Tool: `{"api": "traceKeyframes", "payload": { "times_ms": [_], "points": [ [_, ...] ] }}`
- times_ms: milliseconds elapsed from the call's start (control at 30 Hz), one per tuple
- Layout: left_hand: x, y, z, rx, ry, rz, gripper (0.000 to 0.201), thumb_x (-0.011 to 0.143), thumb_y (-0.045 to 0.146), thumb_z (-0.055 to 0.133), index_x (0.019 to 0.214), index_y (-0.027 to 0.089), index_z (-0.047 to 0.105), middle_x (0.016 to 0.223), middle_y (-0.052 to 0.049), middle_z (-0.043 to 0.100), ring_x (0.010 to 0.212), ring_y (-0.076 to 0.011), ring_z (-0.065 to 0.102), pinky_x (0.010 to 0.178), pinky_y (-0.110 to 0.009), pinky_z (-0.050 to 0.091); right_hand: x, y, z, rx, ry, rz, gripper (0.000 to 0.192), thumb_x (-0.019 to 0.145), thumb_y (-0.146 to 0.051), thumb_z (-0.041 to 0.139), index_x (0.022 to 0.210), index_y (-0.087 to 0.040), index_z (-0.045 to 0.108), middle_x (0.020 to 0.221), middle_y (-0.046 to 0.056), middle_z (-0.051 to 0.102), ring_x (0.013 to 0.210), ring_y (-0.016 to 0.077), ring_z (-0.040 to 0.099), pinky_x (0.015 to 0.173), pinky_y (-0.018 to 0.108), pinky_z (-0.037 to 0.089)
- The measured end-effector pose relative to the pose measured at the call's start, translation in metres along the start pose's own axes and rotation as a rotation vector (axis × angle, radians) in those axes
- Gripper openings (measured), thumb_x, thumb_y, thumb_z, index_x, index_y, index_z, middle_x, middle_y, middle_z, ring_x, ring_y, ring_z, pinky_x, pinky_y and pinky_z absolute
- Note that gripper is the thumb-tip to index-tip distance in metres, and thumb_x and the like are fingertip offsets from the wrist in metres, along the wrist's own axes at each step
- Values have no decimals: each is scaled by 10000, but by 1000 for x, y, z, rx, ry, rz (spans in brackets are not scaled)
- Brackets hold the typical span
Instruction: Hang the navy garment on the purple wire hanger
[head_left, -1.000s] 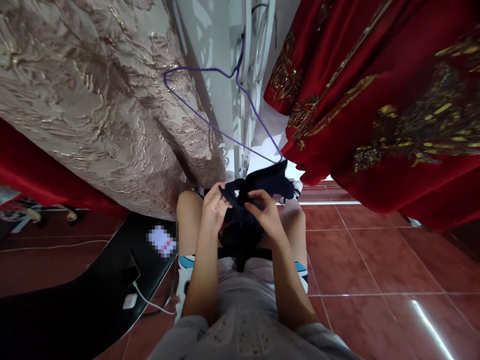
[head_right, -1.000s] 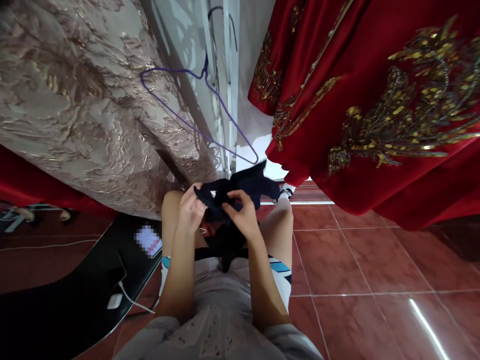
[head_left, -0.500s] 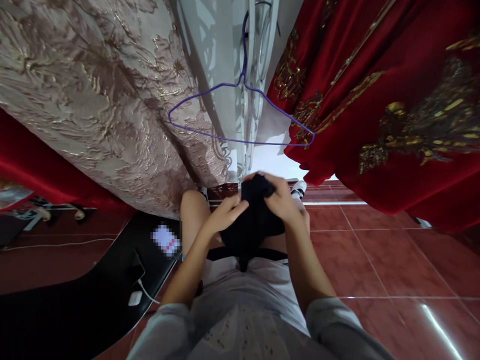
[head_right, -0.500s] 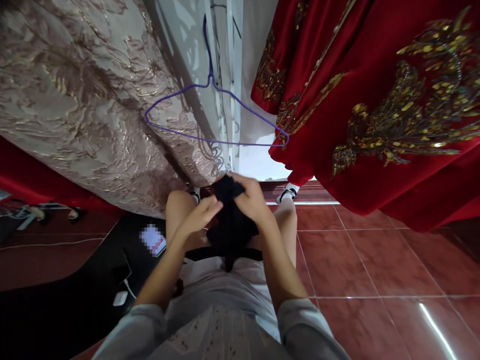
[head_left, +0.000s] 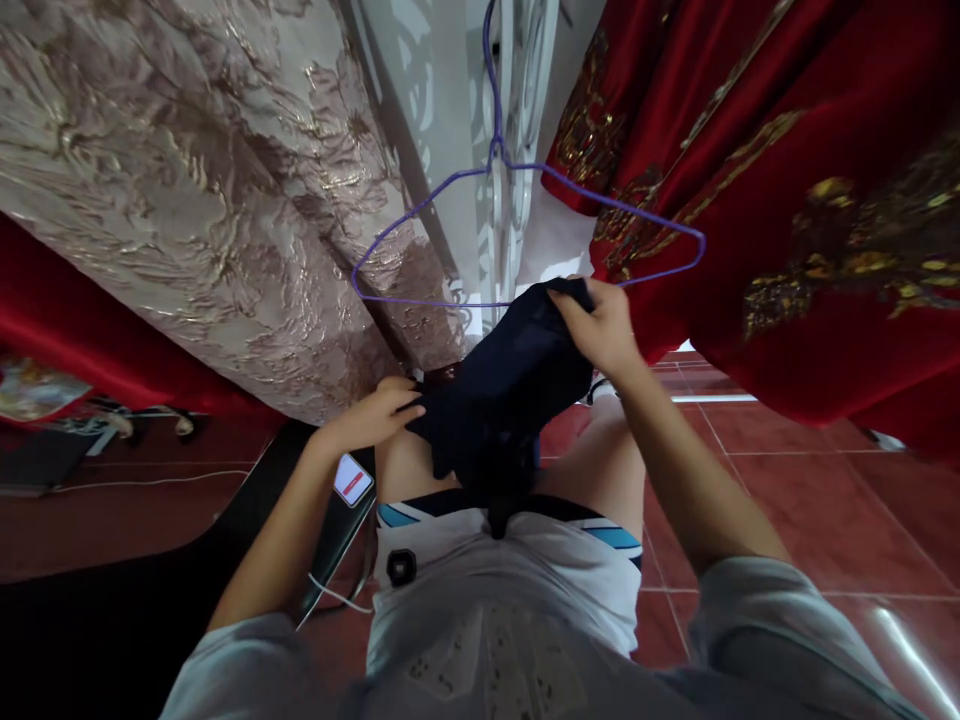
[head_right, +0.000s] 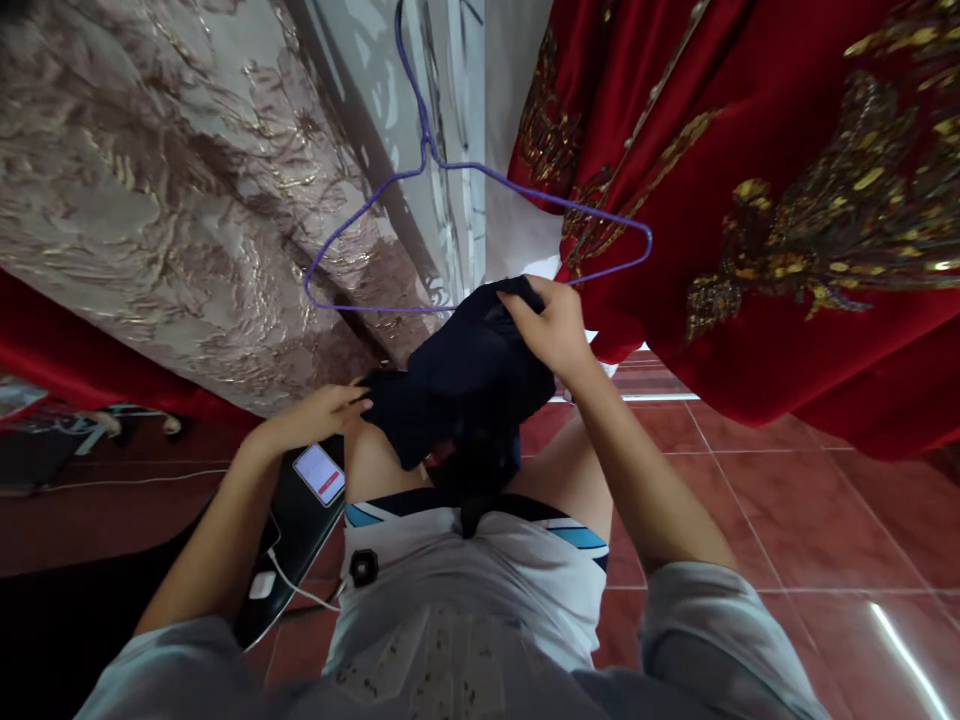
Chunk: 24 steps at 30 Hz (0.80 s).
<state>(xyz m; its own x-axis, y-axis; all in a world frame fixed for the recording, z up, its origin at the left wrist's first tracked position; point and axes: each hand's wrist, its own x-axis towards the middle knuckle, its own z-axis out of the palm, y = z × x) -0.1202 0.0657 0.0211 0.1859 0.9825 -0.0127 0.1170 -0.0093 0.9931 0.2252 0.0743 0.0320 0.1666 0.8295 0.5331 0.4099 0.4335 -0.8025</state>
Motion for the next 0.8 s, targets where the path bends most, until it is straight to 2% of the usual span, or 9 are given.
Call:
{"api": "traceKeyframes", "payload": {
  "times_ms": [67, 100, 233, 333, 400, 467, 600, 700, 800],
  "points": [
    [5, 12, -19, 266, -157, -72, 305, 756, 5, 794, 574, 204, 651, 574, 5, 579, 545, -159, 532, 602, -219, 423, -4, -8, -19, -33, -18, 0, 297, 906, -376, 706, 707, -166, 640, 653, -19, 534, 611, 93, 460, 594, 246, 378],
    [8, 21, -25, 382, -178, -27, 310, 780, -13, 760, 576, 197, 661, 611, -3, 600, 584, -159, 531, 632, -216, 413, -5, -12, -25, -40, -30, 10, 290, 897, -383, 721, 718, -163, 659, 655, -14, 554, 609, 95, 471, 580, 243, 376],
    [28, 60, -32, 534, 60, 381, 269, 870, -11, 631, 685, 177, 687, 772, -19, 616, 757, -177, 539, 815, -238, 403, -9, -23, -27, 24, -88, 71, 350, 892, -481, 722, 764, -156, 699, 698, 19, 625, 644, 125, 539, 567, 245, 408],
    [49, 76, -28, 580, 201, 507, 260, 904, 10, 583, 714, 172, 656, 727, -6, 556, 717, -172, 477, 779, -262, 365, -14, -30, -16, 63, -175, 67, 384, 934, -522, 657, 782, -169, 667, 712, 14, 601, 660, 129, 526, 600, 257, 423],
    [63, 77, -29, 581, 250, 528, 269, 883, 10, 592, 682, 181, 641, 690, 1, 547, 693, -170, 460, 724, -263, 336, -16, -34, -11, 19, -209, 31, 373, 963, -484, 621, 744, -184, 587, 680, -10, 517, 645, 112, 463, 607, 256, 388],
    [74, 74, -35, 602, 259, 486, 309, 845, 13, 621, 594, 193, 619, 607, 12, 522, 638, -170, 432, 667, -268, 310, -16, -36, -11, -29, -215, 12, 365, 972, -435, 610, 717, -190, 519, 664, -25, 445, 635, 102, 409, 605, 258, 348],
    [80, 70, -49, 648, 286, 367, 407, 765, -22, 663, 444, 195, 538, 458, 32, 384, 552, -156, 363, 632, -278, 299, -13, -36, -22, -27, -218, 3, 315, 919, -374, 667, 707, -183, 533, 673, -24, 456, 639, 99, 408, 613, 263, 329],
    [76, 81, -49, 585, 286, 464, 374, 785, -35, 641, 481, 166, 558, 541, 31, 485, 616, -131, 430, 703, -255, 358, -13, -36, -26, -20, -194, 53, 347, 881, -379, 720, 672, -181, 526, 652, -24, 439, 620, 95, 394, 581, 260, 307],
    [69, 100, -31, 447, 153, 631, 237, 844, 19, 629, 658, 159, 673, 786, 12, 678, 793, -144, 581, 861, -265, 453, -17, -39, -22, -26, -177, 95, 406, 898, -418, 711, 643, -187, 497, 618, -27, 403, 591, 92, 367, 548, 257, 294]
  ]
}}
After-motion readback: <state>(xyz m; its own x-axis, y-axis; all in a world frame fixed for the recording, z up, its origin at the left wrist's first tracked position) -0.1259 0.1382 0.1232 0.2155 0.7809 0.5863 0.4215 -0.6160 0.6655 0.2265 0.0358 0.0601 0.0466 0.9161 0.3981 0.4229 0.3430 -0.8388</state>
